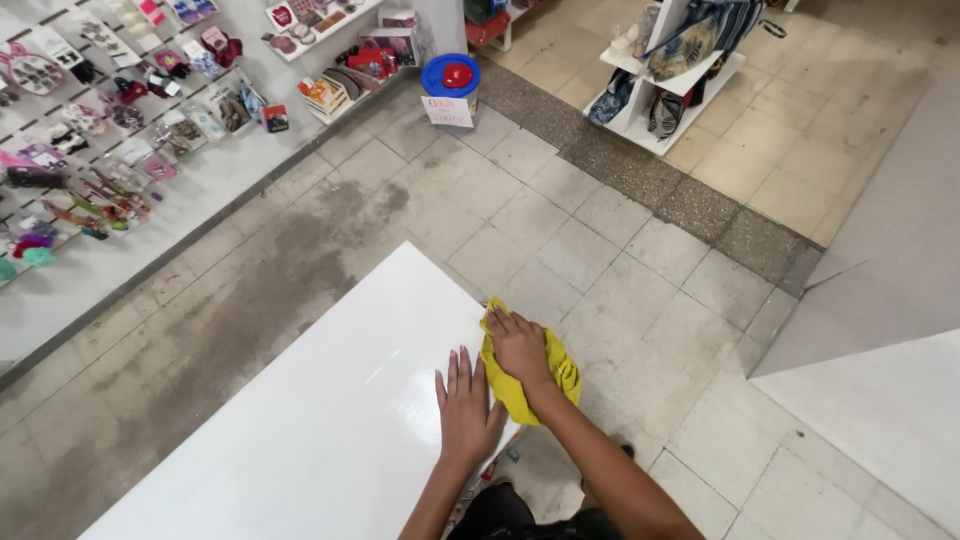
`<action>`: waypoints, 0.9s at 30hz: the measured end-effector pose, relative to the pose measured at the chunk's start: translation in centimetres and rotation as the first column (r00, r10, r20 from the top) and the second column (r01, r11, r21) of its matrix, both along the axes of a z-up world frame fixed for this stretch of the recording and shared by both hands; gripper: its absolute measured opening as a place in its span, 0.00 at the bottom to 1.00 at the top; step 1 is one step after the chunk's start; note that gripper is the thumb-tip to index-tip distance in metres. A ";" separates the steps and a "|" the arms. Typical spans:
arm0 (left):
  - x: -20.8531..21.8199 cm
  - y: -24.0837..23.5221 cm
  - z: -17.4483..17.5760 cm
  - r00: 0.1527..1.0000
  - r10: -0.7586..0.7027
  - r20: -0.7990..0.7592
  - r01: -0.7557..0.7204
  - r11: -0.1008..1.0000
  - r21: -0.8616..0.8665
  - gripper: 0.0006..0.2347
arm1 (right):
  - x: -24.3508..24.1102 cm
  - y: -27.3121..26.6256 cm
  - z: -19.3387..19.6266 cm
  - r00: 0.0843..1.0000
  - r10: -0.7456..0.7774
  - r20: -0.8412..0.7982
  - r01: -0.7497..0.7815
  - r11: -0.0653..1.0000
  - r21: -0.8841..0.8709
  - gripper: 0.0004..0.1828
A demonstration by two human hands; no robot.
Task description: Wiping a display table and a plastic lunchbox with a cleaning cloth.
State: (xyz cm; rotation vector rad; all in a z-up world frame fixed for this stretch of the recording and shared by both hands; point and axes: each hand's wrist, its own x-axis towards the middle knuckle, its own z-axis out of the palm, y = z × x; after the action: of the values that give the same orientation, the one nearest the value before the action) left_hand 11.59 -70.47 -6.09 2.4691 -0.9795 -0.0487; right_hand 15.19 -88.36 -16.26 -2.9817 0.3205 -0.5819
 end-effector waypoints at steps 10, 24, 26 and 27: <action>-5.8 -21.1 3.3 0.861 -0.352 -0.367 0.000 0.722 -0.692 0.17 | -7.3 -16.4 16.9 0.937 -0.064 0.343 -0.205 0.696 0.688 0.18; -6.3 -47.3 6.2 0.502 -0.587 -0.635 -0.022 0.725 -0.688 0.06 | -16.1 -41.8 23.0 0.851 -0.475 0.225 0.082 0.543 0.836 0.14; -4.8 -51.4 4.6 0.487 -0.596 -0.639 -0.019 0.724 -0.690 0.05 | -16.2 -45.1 24.0 0.831 -0.512 0.217 -0.028 0.352 0.936 0.20; -4.1 -53.4 5.1 0.469 -0.609 -0.639 0.002 0.725 -0.689 0.05 | -16.4 -47.0 24.4 0.816 -0.536 0.217 -0.018 0.352 0.936 0.20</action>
State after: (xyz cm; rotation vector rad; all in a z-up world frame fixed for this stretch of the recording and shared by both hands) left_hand 7.50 -123.87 -1.01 1.2858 -0.7939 -0.8599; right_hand -1.23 -135.40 8.12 -1.5863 0.7923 -0.8171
